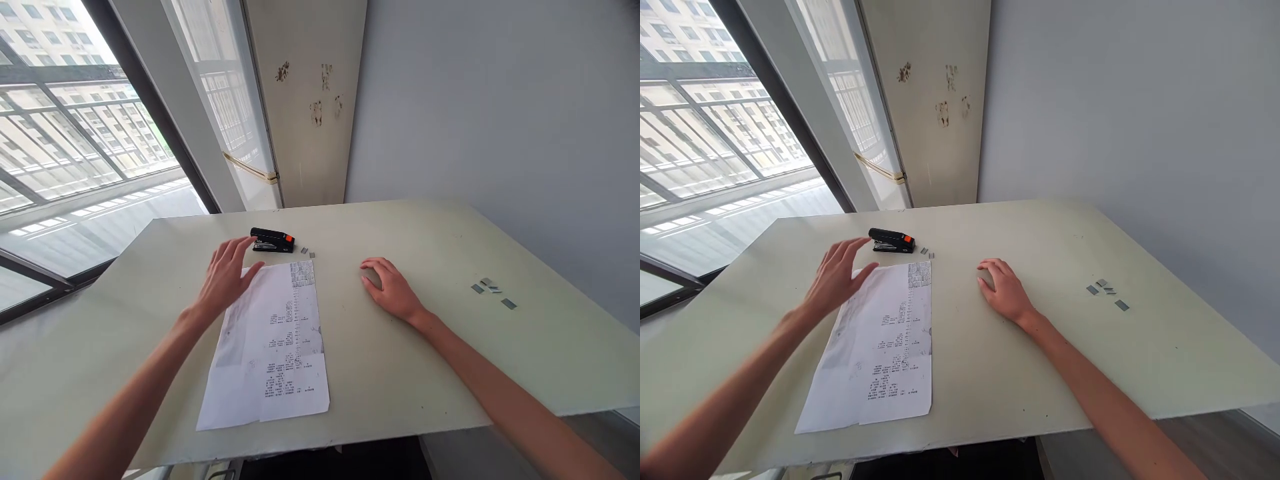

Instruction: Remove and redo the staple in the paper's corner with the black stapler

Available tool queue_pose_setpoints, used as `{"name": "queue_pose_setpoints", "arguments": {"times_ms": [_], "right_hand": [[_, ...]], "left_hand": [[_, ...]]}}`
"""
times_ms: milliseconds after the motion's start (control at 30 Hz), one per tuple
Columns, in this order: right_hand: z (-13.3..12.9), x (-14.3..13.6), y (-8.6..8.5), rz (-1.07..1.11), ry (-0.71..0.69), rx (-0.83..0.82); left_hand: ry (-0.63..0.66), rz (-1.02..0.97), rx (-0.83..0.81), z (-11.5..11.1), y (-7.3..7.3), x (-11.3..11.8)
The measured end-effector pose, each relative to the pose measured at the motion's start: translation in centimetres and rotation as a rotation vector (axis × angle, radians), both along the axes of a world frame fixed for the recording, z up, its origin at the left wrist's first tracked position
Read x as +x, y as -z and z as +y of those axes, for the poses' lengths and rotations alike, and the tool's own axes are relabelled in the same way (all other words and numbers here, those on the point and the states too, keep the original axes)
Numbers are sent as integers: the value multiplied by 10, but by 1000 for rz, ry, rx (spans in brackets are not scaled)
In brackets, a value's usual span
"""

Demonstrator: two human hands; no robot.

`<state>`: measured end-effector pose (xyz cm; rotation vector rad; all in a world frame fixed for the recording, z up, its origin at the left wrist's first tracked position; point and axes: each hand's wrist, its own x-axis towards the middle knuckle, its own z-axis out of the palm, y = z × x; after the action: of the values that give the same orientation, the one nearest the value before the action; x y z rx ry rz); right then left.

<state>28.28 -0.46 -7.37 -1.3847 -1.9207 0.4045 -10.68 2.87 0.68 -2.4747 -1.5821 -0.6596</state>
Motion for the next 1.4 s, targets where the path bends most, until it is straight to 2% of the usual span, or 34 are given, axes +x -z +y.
{"name": "queue_pose_setpoints", "arguments": {"times_ms": [133, 233, 367, 567, 700, 800, 900, 967, 1067, 1200, 1300, 1400], "right_hand": [[-3, 4, 1, 30, -13, -9], [-5, 7, 1, 64, -15, -22], [-3, 9, 1, 79, -15, -23], [-2, 8, 1, 89, -31, -28], [-4, 9, -1, 105, -37, -40], [-7, 7, -4, 118, -45, -46], [-9, 5, -9, 214, -27, -118], [-9, 4, -13, 362, 11, -201], [-7, 7, -17, 623, 57, -262], [-1, 17, -19, 839, 87, -290], [2, 24, -20, 889, 70, -318], [1, 27, -23, 858, 37, -347]], "left_hand": [[64, 142, -63, 58, -15, 2], [67, 247, -164, 84, -17, 3], [53, 288, -220, 100, -18, 4], [24, 315, -250, 104, -25, 4], [26, 327, -220, 92, -42, 6], [54, 316, -135, 70, -59, 17], [71, 253, -47, 38, -71, 43], [133, 238, -12, 15, -71, 68], [250, 216, -49, -17, -57, 111], [323, 142, -170, -42, -27, 161], [367, 102, -202, -49, -8, 185], [388, 66, -204, -51, 4, 196]]}}
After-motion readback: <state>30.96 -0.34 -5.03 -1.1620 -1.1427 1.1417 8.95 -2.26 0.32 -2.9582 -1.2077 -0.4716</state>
